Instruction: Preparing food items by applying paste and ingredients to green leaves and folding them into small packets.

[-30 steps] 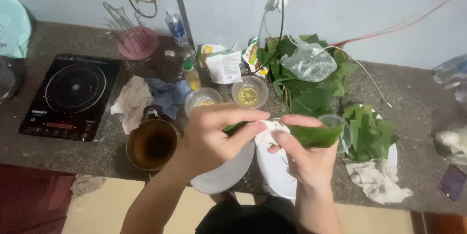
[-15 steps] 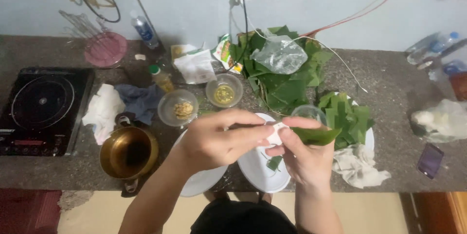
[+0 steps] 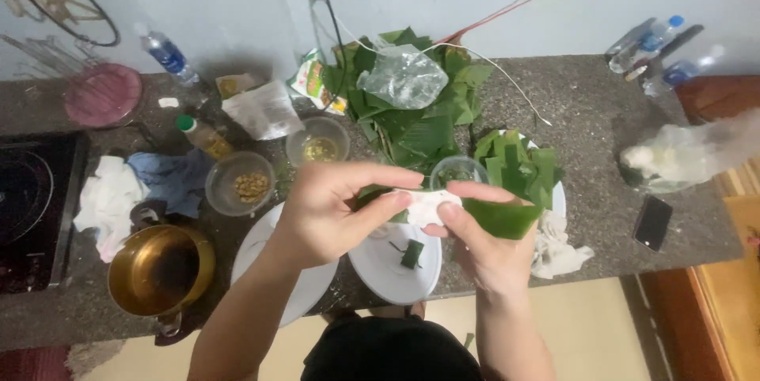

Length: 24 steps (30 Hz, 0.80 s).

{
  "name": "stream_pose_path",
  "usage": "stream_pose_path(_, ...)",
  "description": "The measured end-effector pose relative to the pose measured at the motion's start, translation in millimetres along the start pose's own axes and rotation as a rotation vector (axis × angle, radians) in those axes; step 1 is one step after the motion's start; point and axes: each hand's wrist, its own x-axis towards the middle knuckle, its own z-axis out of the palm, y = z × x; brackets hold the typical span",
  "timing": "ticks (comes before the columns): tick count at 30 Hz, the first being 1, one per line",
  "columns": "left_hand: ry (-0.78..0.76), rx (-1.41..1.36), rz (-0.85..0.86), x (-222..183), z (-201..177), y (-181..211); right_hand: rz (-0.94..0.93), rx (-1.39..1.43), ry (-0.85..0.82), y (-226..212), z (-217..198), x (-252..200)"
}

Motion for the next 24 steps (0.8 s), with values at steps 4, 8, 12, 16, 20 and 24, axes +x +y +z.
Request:
stream_pose_path(4, -0.129, -0.090, 0.008, 3.7, 4.1, -7.7, -0.014, 0.113, -0.116, 4.6, -23.1, -4.9)
stream_pose_path(8, -0.236, -0.179, 0.101, 8.0, 3.3, -15.7, -0.052, 0.134, -0.052, 6.1, -32.6, -5.8)
stream_pose_path(12, -0.201, -0.141, 0.280, 5.3, 12.9, -15.6, -0.086, 0.087, -0.019, 5.6, -29.3, -4.6)
stream_pose_path(16, -0.028, 0.311, 0.341, 3.6, 23.5, -8.6, -0.126, 0.063, 0.023, 6.2, -24.3, -9.3)
stream_pose_path(20, 0.040, 0.344, 0.370, 1.2, 27.4, -9.2, -0.175, 0.026, -0.027, 3.0, -22.6, -14.8)
stream_pose_path(24, 0.037, 0.323, 0.457, 2.9, 25.1, -11.5, -0.139, 0.032, -0.134, -2.9, -23.6, -8.5)
